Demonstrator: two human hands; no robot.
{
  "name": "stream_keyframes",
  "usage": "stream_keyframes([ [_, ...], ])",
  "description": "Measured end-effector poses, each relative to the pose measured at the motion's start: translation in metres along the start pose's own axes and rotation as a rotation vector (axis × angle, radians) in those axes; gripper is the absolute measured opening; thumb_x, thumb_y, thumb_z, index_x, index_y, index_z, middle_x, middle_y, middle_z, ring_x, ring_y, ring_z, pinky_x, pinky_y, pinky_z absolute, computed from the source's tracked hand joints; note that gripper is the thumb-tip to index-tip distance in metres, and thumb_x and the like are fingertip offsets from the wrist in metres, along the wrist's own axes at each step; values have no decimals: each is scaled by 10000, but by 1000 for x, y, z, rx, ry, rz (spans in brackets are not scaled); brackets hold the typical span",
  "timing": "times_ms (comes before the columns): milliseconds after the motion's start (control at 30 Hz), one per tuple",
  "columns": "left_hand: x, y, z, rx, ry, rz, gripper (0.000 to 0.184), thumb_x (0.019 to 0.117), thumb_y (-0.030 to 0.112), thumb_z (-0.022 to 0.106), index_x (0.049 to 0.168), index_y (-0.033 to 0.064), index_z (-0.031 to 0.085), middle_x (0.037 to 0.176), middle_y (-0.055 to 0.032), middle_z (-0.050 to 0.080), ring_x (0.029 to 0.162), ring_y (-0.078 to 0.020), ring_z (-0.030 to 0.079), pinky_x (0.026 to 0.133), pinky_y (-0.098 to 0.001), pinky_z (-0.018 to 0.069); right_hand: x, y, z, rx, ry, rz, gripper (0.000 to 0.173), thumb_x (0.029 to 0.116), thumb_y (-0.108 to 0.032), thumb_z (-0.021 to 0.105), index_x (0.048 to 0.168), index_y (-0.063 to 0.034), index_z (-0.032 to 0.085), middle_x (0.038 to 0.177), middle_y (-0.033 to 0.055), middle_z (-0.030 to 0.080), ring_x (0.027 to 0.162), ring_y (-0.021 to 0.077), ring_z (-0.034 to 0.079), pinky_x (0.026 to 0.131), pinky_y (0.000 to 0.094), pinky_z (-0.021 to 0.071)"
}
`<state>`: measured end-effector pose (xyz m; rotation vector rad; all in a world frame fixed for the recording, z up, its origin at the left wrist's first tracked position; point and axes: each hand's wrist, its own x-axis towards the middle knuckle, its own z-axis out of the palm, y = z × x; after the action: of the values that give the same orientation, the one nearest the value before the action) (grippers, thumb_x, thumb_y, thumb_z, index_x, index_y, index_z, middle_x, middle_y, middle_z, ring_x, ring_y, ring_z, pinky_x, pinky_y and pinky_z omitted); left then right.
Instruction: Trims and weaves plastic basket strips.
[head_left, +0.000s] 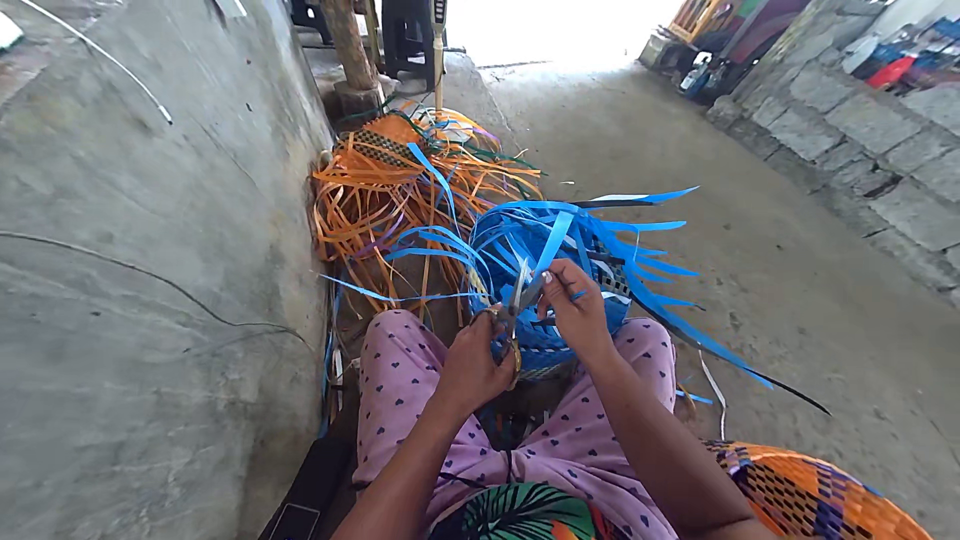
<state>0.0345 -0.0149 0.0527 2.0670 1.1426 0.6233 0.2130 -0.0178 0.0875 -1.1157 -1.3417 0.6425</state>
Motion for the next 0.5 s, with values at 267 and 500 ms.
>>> stream_keyframes([
  [267, 0, 9, 4, 50, -25, 3, 466, 966, 140, 563, 1359, -111, 536, 1113, -219, 712, 1061, -380, 684, 994, -548, 487, -7, 3, -3, -71, 5, -110, 206, 1040, -58, 457, 969, 34, 626, 795, 4, 629, 612, -7, 579, 582, 162, 530],
  [500, 0, 5, 4, 49, -30, -34, 380, 1000, 141, 564, 1296, -96, 581, 1015, -232, 708, 942, -382, 705, 889, -529, 541, -7, 2, 1, -69, -3, -138, 205, 1046, -71, 469, 958, 28, 625, 783, -9, 619, 622, -15, 582, 595, 159, 536],
])
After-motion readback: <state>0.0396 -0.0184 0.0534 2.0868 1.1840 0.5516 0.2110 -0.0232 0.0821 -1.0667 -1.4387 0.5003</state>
